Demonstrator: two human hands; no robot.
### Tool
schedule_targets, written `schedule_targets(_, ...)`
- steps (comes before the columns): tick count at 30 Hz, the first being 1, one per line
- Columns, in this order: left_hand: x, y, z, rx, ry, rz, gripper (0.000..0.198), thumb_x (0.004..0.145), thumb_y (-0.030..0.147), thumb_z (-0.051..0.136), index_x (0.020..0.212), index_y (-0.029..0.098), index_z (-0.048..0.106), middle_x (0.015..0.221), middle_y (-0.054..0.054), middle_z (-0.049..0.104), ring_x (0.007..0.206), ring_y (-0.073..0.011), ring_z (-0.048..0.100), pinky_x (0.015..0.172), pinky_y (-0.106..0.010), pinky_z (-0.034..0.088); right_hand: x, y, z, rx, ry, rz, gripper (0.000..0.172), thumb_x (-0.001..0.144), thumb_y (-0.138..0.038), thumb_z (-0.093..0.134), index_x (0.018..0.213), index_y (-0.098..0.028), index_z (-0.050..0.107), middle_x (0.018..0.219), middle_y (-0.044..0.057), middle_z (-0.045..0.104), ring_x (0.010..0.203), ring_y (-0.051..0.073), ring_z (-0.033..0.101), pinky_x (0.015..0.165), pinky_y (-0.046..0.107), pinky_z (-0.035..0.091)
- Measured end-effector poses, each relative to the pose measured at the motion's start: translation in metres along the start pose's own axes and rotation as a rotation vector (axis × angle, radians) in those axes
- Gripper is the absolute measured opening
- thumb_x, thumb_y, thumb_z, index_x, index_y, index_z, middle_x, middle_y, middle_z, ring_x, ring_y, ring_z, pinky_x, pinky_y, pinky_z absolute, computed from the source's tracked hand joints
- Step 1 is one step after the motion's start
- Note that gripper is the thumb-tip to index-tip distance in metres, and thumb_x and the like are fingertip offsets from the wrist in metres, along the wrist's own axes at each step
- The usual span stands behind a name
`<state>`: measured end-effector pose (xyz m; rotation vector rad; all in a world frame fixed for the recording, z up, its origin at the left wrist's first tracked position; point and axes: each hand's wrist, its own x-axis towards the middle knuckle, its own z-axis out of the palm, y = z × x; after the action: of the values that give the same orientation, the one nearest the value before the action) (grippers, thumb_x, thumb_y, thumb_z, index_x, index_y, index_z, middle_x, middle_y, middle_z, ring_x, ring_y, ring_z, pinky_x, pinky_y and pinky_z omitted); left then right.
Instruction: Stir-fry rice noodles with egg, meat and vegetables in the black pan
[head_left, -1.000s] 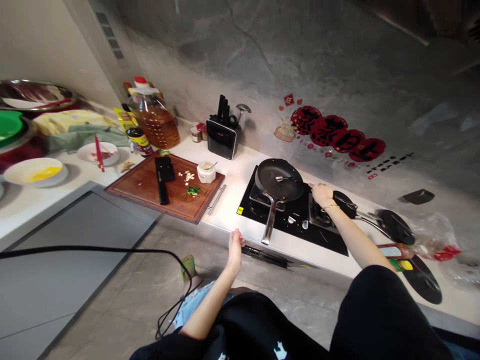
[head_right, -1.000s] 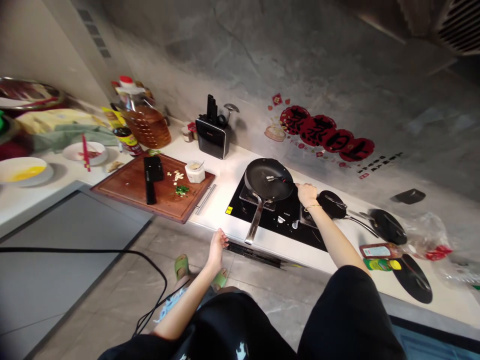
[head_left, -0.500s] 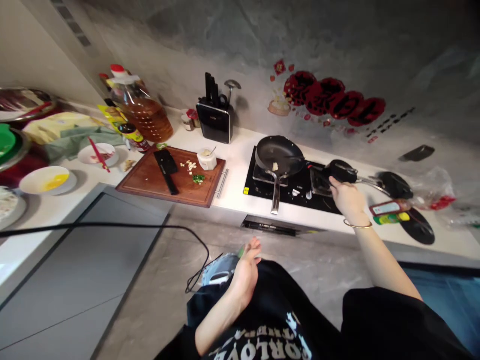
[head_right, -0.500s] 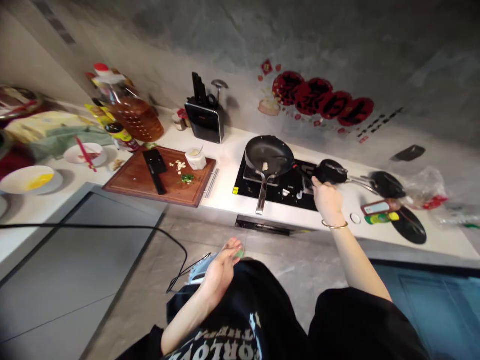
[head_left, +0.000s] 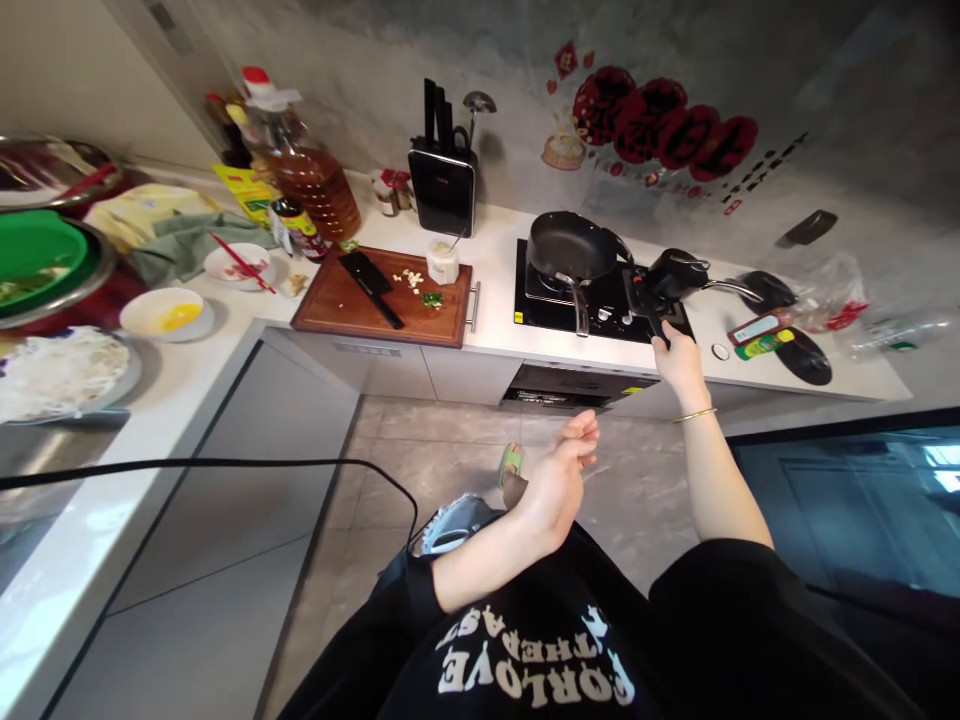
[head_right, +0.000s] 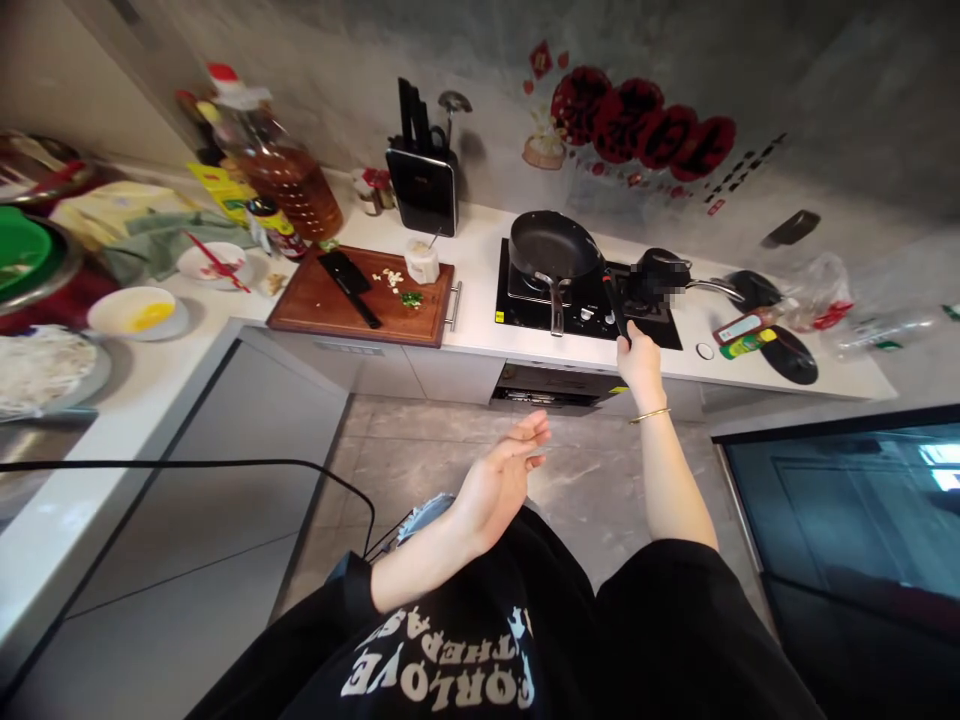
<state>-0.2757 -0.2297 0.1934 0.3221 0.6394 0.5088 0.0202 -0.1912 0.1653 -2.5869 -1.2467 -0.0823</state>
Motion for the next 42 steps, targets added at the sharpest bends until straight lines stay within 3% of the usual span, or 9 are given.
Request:
schedule_targets(6, -0.038, -0.015, -0.002, 0.059, -0.03, -0.003, 0.042, 0.074, 0.018, 0.049, 0.113, 0.022, 0.06, 0.134, -0.003, 0.05, 0.128, -0.0235, 0.038, 0.102, -0.035, 0.028, -0.012, 0.017, -0.005, 0.14, 0.032, 0.002, 0.05, 0.085, -0.029, 0.043, 0.129, -0.006, 0.052, 0.122, 0.017, 0.06, 0.111, 0.026, 0.055, 0.095, 0.037, 0.041)
schedule_targets(12, -0.018, -0.024, 0.0, 0.063, 0.045, 0.059, 0.045, 0.073, 0.017, 0.048, 0.117, 0.021, 0.058, 0.135, -0.004, 0.049, 0.128, -0.022, 0.038, 0.102, -0.033, 0.029, 0.001, 0.051, 0.003, 0.223, -0.028, 0.008, 0.053, 0.085, -0.031, 0.043, 0.131, -0.006, 0.048, 0.105, 0.015, 0.067, 0.082, 0.021, 0.062, 0.079, 0.034, 0.047)
schedule_targets(14, -0.001, -0.028, 0.003, 0.083, 0.094, 0.086, 0.046, 0.073, 0.017, 0.048, 0.117, 0.022, 0.058, 0.135, -0.004, 0.048, 0.128, -0.0219, 0.038, 0.101, -0.033, 0.029, 0.012, 0.067, 0.012, 0.19, -0.019, -0.018, 0.053, 0.085, -0.031, 0.042, 0.132, -0.007, 0.047, 0.106, 0.015, 0.067, 0.08, 0.021, 0.062, 0.08, 0.035, 0.047)
schedule_targets(18, 0.051, -0.041, 0.014, 0.096, 0.206, 0.147, 0.044, 0.071, 0.019, 0.049, 0.114, 0.024, 0.059, 0.133, -0.005, 0.05, 0.126, -0.0221, 0.04, 0.1, -0.034, 0.03, 0.046, 0.104, 0.04, 0.098, 0.009, -0.103, 0.051, 0.086, -0.027, 0.038, 0.133, -0.008, 0.046, 0.112, 0.016, 0.063, 0.096, 0.023, 0.059, 0.087, 0.036, 0.044)
schedule_targets(23, 0.144, -0.057, 0.026, 0.094, 0.393, 0.264, 0.039, 0.069, 0.021, 0.052, 0.108, 0.024, 0.059, 0.133, -0.003, 0.049, 0.127, -0.0208, 0.039, 0.098, -0.033, 0.031, 0.098, 0.139, 0.087, 0.007, -0.027, -0.176, 0.05, 0.088, -0.025, 0.032, 0.135, -0.012, 0.042, 0.108, 0.016, 0.061, 0.1, 0.026, 0.054, 0.088, 0.039, 0.043)
schedule_targets(27, 0.209, -0.06, 0.026, 0.081, 0.573, 0.335, 0.035, 0.069, 0.022, 0.053, 0.104, 0.023, 0.056, 0.126, -0.002, 0.053, 0.124, -0.0203, 0.042, 0.097, -0.033, 0.031, 0.128, 0.161, 0.125, -0.045, -0.059, -0.217, 0.05, 0.089, -0.024, 0.027, 0.136, -0.013, 0.038, 0.111, 0.017, 0.059, 0.104, 0.027, 0.05, 0.089, 0.04, 0.041)
schedule_targets(30, 0.236, -0.059, 0.023, 0.069, 0.674, 0.382, 0.033, 0.069, 0.023, 0.053, 0.102, 0.024, 0.055, 0.125, -0.002, 0.053, 0.124, -0.0204, 0.04, 0.098, -0.034, 0.03, 0.143, 0.178, 0.155, -0.036, -0.094, -0.224, 0.049, 0.09, -0.024, 0.025, 0.135, -0.01, 0.039, 0.115, 0.018, 0.057, 0.108, 0.027, 0.049, 0.091, 0.039, 0.04)
schedule_targets(35, 0.27, -0.051, 0.02, 0.127, 0.737, 0.426, 0.028, 0.071, 0.022, 0.053, 0.099, 0.024, 0.055, 0.125, -0.002, 0.053, 0.124, -0.0209, 0.04, 0.101, -0.035, 0.028, 0.165, 0.197, 0.201, 0.006, -0.126, -0.194, 0.047, 0.089, -0.025, 0.025, 0.132, -0.013, 0.041, 0.121, 0.018, 0.055, 0.111, 0.027, 0.049, 0.087, 0.039, 0.042)
schedule_targets(42, 0.324, -0.032, 0.02, 0.389, 0.825, 0.477, 0.032, 0.071, 0.022, 0.058, 0.103, 0.019, 0.056, 0.118, -0.008, 0.052, 0.115, -0.0218, 0.047, 0.1, -0.031, 0.03, 0.183, 0.203, 0.25, 0.177, -0.151, -0.056, 0.044, 0.083, -0.032, 0.041, 0.121, -0.015, 0.055, 0.101, 0.012, 0.066, 0.1, 0.026, 0.054, 0.085, 0.038, 0.041)
